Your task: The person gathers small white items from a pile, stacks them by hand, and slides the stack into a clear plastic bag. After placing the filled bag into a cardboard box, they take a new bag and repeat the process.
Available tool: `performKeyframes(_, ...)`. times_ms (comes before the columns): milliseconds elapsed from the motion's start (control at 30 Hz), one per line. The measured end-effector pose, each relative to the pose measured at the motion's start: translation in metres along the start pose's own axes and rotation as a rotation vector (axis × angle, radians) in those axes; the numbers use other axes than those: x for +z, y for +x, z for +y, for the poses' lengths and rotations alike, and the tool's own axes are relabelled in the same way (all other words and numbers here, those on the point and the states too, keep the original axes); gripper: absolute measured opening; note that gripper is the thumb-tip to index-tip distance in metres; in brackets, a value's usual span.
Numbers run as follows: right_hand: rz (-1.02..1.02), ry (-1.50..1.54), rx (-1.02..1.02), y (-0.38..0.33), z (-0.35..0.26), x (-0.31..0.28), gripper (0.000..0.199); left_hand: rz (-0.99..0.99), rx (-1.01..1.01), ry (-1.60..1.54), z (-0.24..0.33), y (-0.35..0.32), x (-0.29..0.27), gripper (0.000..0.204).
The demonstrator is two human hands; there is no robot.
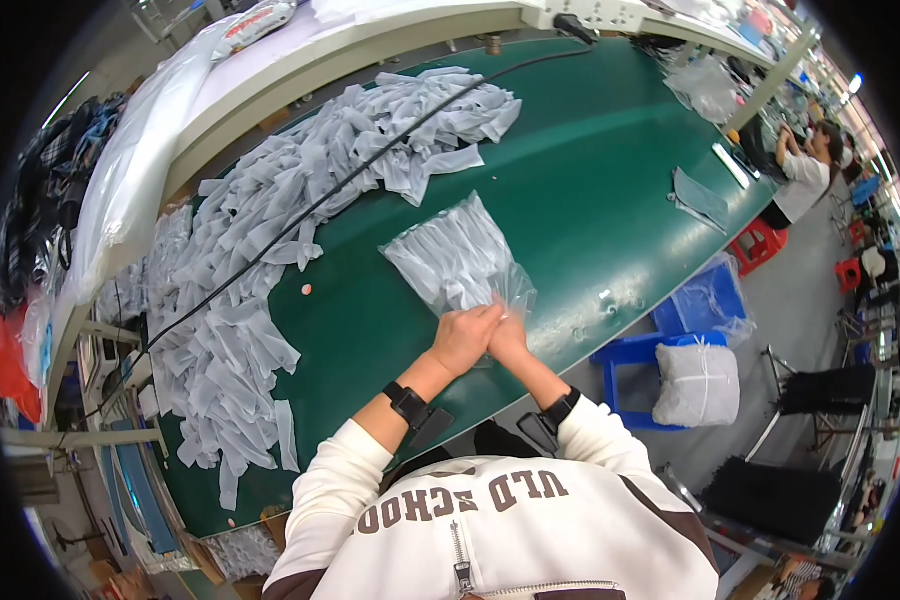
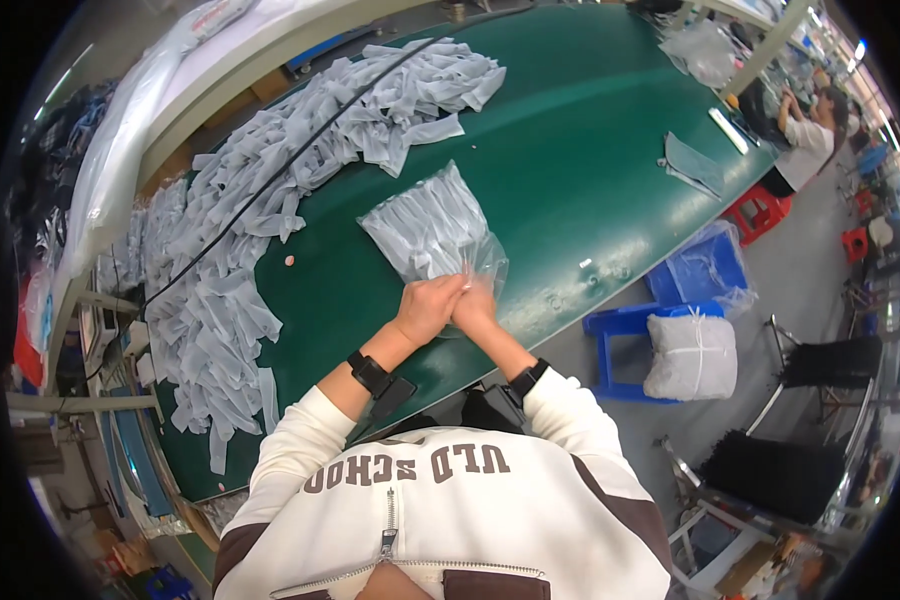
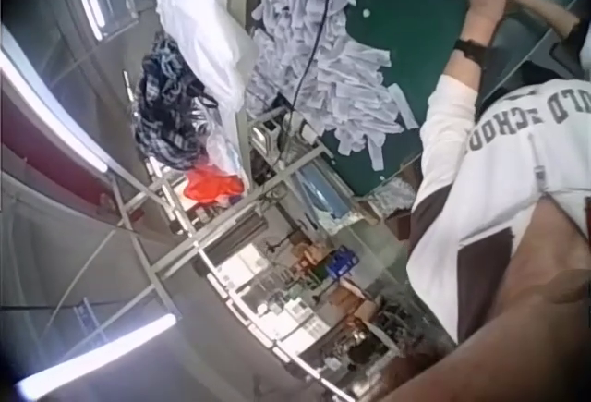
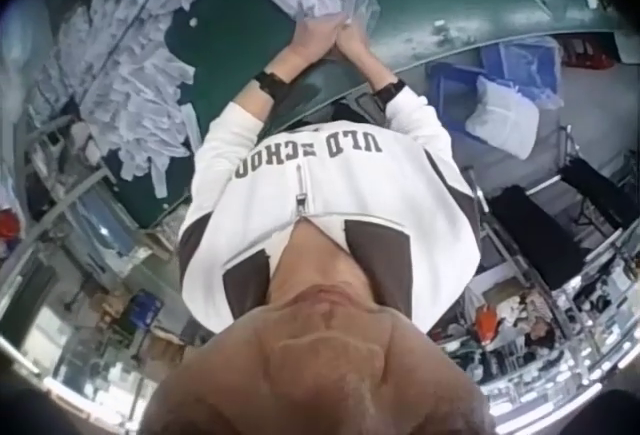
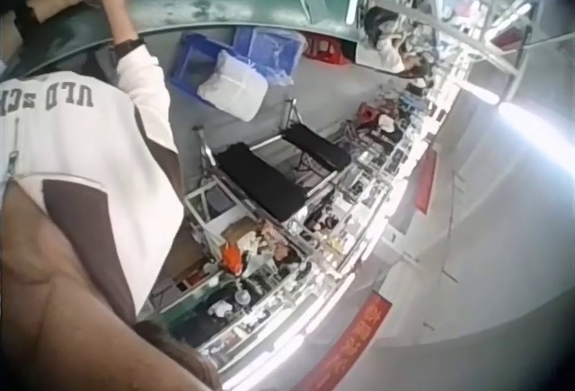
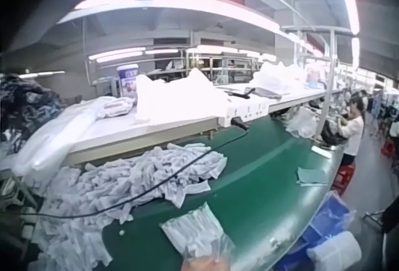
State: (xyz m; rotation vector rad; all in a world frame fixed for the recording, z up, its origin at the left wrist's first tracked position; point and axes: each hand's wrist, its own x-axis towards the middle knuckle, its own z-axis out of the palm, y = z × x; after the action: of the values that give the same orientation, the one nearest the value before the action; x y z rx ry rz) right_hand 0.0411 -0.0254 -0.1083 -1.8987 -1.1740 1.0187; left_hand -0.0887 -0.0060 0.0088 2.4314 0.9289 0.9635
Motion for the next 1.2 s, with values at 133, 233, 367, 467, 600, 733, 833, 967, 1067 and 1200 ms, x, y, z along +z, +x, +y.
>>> performKeyframes(133,0.167,-0.499,-0.317,0.030,-0.079,0.022,0.086,0.006,-0.052,0.015,-0.011,-0.014,-0.010,0.006)
performKeyframes(233,0.480,-0.581,-0.556,0.077,-0.096,0.020,0.093,0.009,-0.037,-0.104,-0.005,-0.007,-0.006,0.008)
performKeyframes(367,0.409,-0.678,-0.525,0.119,-0.096,0.013,0.100,-0.042,0.001,-0.194,0.006,0.004,0.005,0.022)
performKeyframes(467,0.395,-0.674,-0.727,0.116,-0.081,0.006,0.100,-0.015,-0.068,-0.212,-0.001,-0.018,-0.011,0.023)
performKeyframes(600,0.294,-0.564,-0.861,0.054,-0.046,-0.030,0.075,0.291,-0.225,0.113,-0.065,-0.079,-0.067,0.039)
performKeyframes(733,0.173,-0.431,-0.636,-0.025,0.015,-0.087,0.049,0.452,-0.810,0.743,-0.155,-0.164,-0.136,0.060)
performKeyframes(833,0.211,-0.376,-0.508,-0.061,0.045,-0.118,0.044,0.439,-1.014,0.821,-0.191,-0.192,-0.165,0.065)
performKeyframes(967,0.398,-0.275,-0.283,-0.077,0.036,-0.141,0.039,0.247,-1.210,0.750,-0.198,-0.191,-0.154,0.062)
performKeyframes(1067,0.567,-0.415,-0.612,-0.078,-0.003,-0.142,0.035,0.190,-0.963,0.685,-0.193,-0.203,-0.138,0.056)
performKeyframes(1200,0.380,-0.316,-0.892,-0.080,-0.075,-0.079,0.029,-0.052,-0.594,0.544,-0.138,-0.207,-0.115,0.057)
